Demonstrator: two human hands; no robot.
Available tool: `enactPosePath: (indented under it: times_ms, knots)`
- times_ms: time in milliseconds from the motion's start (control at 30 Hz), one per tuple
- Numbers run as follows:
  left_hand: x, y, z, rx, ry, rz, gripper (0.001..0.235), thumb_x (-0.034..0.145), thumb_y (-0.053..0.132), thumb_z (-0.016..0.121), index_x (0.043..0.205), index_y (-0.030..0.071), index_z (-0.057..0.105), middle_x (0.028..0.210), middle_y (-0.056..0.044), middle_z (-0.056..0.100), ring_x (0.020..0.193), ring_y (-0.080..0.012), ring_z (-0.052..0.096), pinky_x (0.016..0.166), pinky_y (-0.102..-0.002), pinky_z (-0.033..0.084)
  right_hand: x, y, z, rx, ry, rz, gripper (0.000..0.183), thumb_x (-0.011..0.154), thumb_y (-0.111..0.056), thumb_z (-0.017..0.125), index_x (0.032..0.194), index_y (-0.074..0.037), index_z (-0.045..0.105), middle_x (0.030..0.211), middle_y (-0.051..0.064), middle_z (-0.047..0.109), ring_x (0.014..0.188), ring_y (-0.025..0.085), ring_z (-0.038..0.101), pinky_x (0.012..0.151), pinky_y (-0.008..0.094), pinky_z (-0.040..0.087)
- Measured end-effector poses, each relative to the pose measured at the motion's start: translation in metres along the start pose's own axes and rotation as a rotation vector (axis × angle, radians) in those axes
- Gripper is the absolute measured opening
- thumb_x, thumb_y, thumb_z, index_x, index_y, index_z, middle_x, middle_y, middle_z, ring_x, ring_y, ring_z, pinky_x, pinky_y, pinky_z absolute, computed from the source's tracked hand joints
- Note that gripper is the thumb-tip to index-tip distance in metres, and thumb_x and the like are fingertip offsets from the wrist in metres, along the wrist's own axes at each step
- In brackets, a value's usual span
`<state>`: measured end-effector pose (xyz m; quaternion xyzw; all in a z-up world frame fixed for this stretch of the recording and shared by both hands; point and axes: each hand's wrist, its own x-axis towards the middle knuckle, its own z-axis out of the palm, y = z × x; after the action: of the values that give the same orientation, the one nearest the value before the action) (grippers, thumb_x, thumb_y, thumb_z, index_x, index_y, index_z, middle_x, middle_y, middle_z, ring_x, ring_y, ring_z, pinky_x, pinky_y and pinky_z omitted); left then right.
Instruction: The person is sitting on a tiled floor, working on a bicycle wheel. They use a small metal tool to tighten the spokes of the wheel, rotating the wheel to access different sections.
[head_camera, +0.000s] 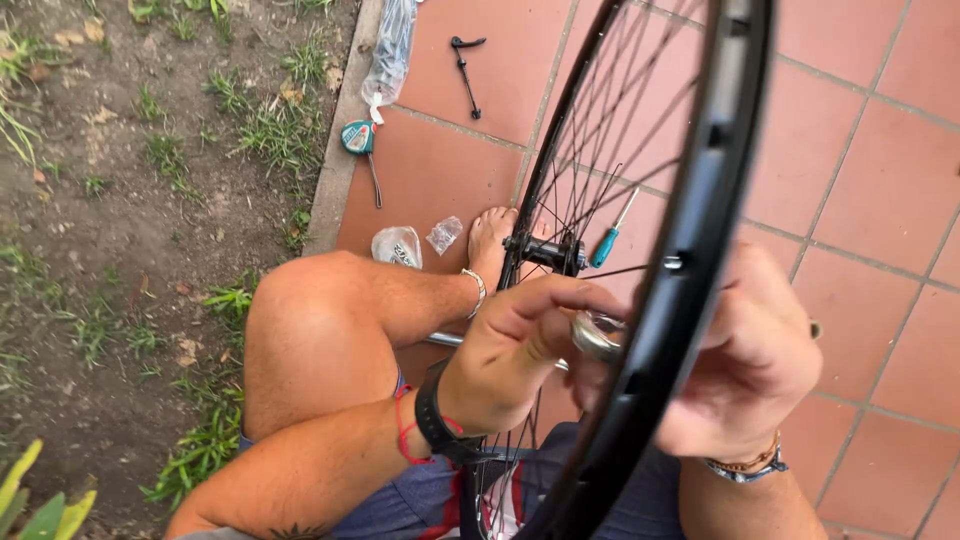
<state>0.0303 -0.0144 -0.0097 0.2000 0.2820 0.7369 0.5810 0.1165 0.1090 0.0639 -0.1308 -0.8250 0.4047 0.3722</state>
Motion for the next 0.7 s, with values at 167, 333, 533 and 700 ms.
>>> enactPosePath:
  times_ms: [167,333,533,700]
  knots:
    - [0.016,0.034,-0.005,0.227,0.11,-0.145,0.047,0.098,0.054,0.054,0.075,0.014,0.056,0.062,0.005,0.048,0.055,-0.0049,0.041,0.05,-0.023,0.031,-0.008,0.003,-0.015,0.071,-0.223,0.03,0.022,0.087,-0.028,0.065,0.075,-0.01,0.06,0.096,0.014,0.064,0.085,0.025,0.068,0.077,0.034,0.054]
    - [0.018,0.039,0.001,0.287,0.054,-0.121,0.046,0.1,0.052,0.053,0.07,0.017,0.049,0.063,0.009,0.041,0.059,-0.0037,0.032,0.055,-0.023,0.024,-0.015,0.011,-0.008,0.284,-0.101,0.12,0.032,0.087,-0.014,0.074,0.109,0.002,0.056,0.093,0.013,0.068,0.074,0.018,0.069,0.076,0.029,0.058]
    - [0.002,0.016,0.009,0.05,0.22,-0.015,0.045,0.106,0.045,0.06,0.127,0.006,0.053,0.095,0.002,0.061,0.082,-0.0046,0.054,0.075,-0.021,0.043,0.0,0.007,-0.013,0.062,-0.206,0.042,0.023,0.096,-0.016,0.062,0.104,0.006,0.065,0.076,0.006,0.06,0.069,0.021,0.058,0.069,0.035,0.049]
    - [-0.001,-0.003,0.0,-0.048,0.027,0.189,0.055,0.109,0.041,0.068,0.144,0.004,0.047,0.121,-0.017,0.065,0.114,-0.0331,0.066,0.107,-0.05,0.056,0.002,0.012,-0.017,0.026,-0.133,-0.001,0.02,0.094,-0.012,0.07,0.087,0.004,0.061,0.086,0.015,0.049,0.072,0.025,0.047,0.067,0.037,0.037]
